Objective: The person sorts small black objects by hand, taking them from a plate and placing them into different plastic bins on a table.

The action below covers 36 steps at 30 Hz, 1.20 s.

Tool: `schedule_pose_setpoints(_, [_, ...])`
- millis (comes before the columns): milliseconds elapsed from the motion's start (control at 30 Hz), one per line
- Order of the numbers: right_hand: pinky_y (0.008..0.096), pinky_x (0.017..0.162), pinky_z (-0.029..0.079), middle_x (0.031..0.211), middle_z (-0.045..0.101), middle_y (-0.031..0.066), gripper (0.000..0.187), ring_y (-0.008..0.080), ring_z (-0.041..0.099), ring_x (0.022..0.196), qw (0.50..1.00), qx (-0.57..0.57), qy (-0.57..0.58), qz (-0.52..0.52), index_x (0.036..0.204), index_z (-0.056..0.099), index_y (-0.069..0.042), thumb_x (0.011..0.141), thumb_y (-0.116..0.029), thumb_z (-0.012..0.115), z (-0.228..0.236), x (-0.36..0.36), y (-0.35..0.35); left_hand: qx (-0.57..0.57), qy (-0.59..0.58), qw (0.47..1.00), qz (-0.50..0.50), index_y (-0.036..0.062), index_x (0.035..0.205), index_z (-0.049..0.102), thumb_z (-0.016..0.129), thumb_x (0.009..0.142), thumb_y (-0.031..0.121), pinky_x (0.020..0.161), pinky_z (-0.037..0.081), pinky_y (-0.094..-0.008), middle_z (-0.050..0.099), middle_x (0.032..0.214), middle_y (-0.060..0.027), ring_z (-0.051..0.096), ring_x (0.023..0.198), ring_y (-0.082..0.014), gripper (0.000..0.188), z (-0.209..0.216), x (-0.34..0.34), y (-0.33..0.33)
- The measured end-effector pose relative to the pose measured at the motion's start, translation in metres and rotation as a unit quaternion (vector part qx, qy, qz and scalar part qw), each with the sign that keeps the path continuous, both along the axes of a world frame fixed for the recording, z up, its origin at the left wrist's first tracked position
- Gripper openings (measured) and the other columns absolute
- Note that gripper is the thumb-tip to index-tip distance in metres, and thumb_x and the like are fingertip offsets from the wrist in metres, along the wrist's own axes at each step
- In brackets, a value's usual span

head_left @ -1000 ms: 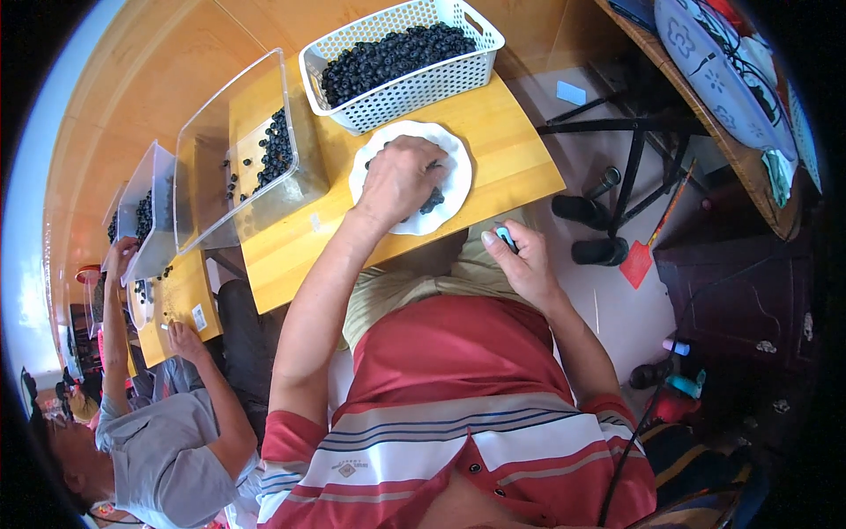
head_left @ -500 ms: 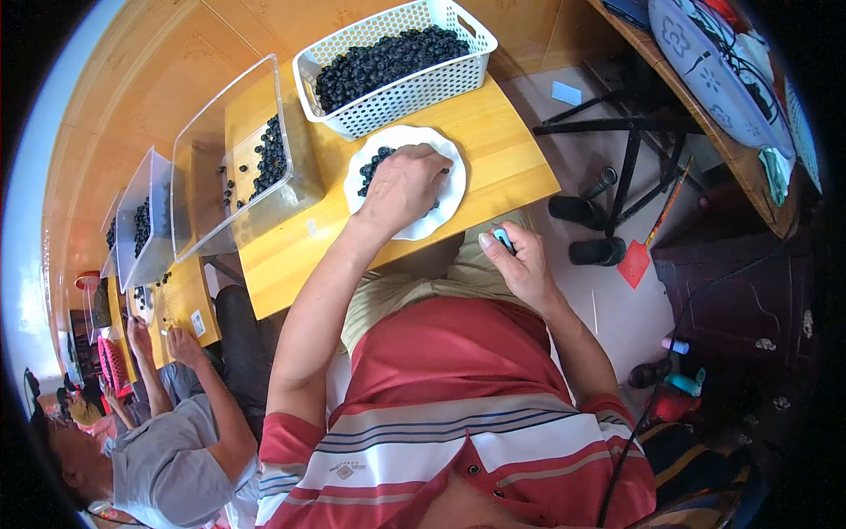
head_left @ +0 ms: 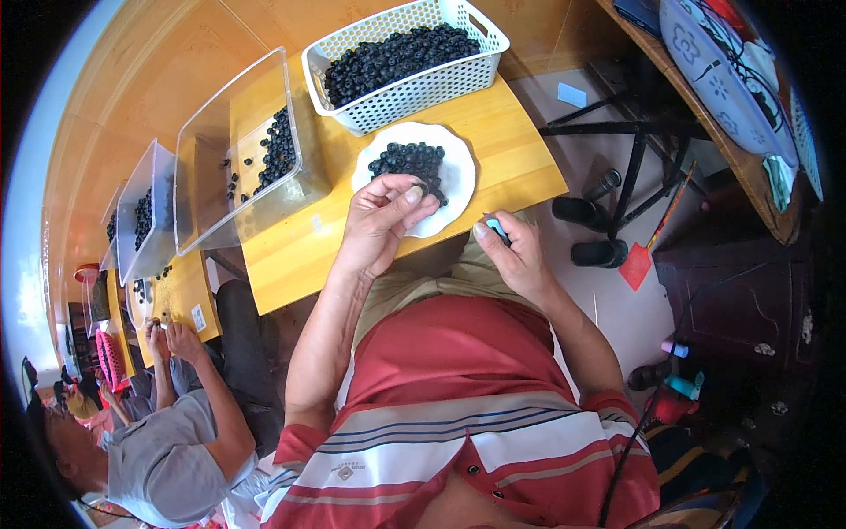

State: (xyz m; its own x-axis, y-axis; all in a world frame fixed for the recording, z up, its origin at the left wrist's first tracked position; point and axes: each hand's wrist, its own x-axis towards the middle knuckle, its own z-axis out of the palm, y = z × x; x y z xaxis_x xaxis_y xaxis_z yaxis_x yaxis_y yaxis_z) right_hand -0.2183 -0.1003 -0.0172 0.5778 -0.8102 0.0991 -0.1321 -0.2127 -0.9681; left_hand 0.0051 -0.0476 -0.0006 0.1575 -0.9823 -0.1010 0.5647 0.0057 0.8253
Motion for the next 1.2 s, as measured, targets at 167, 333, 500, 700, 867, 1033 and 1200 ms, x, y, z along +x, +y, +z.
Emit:
schedule_pose_setpoints(167, [0.0261, 0.059, 0.039, 0.071, 0.052, 0.0000, 0.040, 0.0081, 0.045, 0.064, 1.000, 0.018, -0.003, 0.023, 0.112, 0.065, 0.003, 0.104, -0.033, 0.049, 0.019, 0.012, 0.004, -0.004, 0.129, 0.991, 0.039, 0.0013, 0.111, 0.065, 0.062, 0.093, 0.002, 0.091, 0.059, -0.0412, 0.068, 0.105, -0.0136, 0.071, 0.091, -0.0221, 0.018, -0.003, -0.002, 0.015])
schedule_pose_setpoints(333, [0.0269, 0.067, 0.044, 0.079, 0.058, 0.0064, 0.043, 0.0116, 0.052, 0.072, 0.998, -0.041, -0.016, 0.037, 0.119, 0.064, 0.004, 0.105, -0.032, 0.045, 0.029, 0.023, 0.005, -0.009, 0.148, 0.988, 0.040, 0.0018, 0.115, 0.065, 0.062, 0.093, 0.003, 0.092, 0.059, -0.0418, 0.068, 0.109, -0.0136, 0.070, 0.094, -0.0220, 0.022, -0.008, -0.001, 0.021])
schedule_pose_setpoints(500, [0.0339, 0.078, 0.050, 0.097, 0.064, 0.0182, 0.036, 0.0278, 0.065, 0.086, 0.993, -0.106, -0.039, 0.024, 0.117, 0.063, 0.005, 0.103, -0.025, 0.049, 0.026, 0.031, 0.005, -0.006, 0.132, 0.990, 0.039, 0.0020, 0.117, 0.064, 0.063, 0.093, 0.003, 0.092, 0.059, -0.0417, 0.069, 0.107, -0.0134, 0.070, 0.095, -0.0223, 0.024, -0.009, -0.003, 0.025])
schedule_pose_setpoints(700, [0.0352, 0.075, 0.050, 0.092, 0.062, 0.0175, 0.031, 0.0289, 0.065, 0.083, 0.990, -0.135, -0.043, 0.020, 0.117, 0.063, 0.004, 0.100, -0.020, 0.054, 0.022, 0.036, 0.006, -0.015, 0.172, 0.984, 0.032, 0.0045, 0.110, 0.065, 0.064, 0.093, 0.005, 0.090, 0.059, -0.0401, 0.069, 0.105, -0.0108, 0.070, 0.094, -0.0210, 0.017, -0.015, -0.005, 0.032])
schedule_pose_setpoints(867, [0.0361, 0.071, 0.051, 0.090, 0.063, 0.0159, 0.025, 0.0295, 0.066, 0.080, 0.983, -0.173, -0.056, 0.026, 0.112, 0.063, 0.002, 0.095, -0.017, 0.062, 0.023, 0.042, 0.008, -0.002, 0.196, 0.980, 0.037, 0.0071, 0.106, 0.065, 0.064, 0.094, 0.007, 0.087, 0.060, -0.0379, 0.070, 0.097, -0.0070, 0.069, 0.091, -0.0188, 0.012, -0.014, -0.014, 0.035])
schedule_pose_setpoints(1033, [0.0364, 0.069, 0.052, 0.088, 0.065, 0.0133, 0.023, 0.0298, 0.068, 0.081, 0.988, -0.144, -0.050, 0.021, 0.098, 0.062, 0.000, 0.088, -0.018, 0.073, 0.026, 0.045, 0.012, -0.002, 0.200, 0.979, 0.037, 0.0077, 0.106, 0.064, 0.066, 0.093, 0.011, 0.084, 0.060, -0.0356, 0.069, 0.101, -0.0093, 0.069, 0.091, -0.0178, 0.014, -0.015, -0.019, 0.040])
schedule_pose_setpoints(1200, [0.0357, 0.069, 0.052, 0.088, 0.065, 0.0131, 0.024, 0.0293, 0.067, 0.080, 0.982, -0.177, -0.060, 0.020, 0.099, 0.062, -0.001, 0.085, -0.016, 0.075, 0.023, 0.047, 0.011, 0.005, 0.196, 0.980, 0.047, 0.0061, 0.110, 0.065, 0.066, 0.093, 0.012, 0.080, 0.061, -0.0335, 0.068, 0.102, -0.0104, 0.069, 0.089, -0.0175, 0.017, -0.016, -0.019, 0.043])
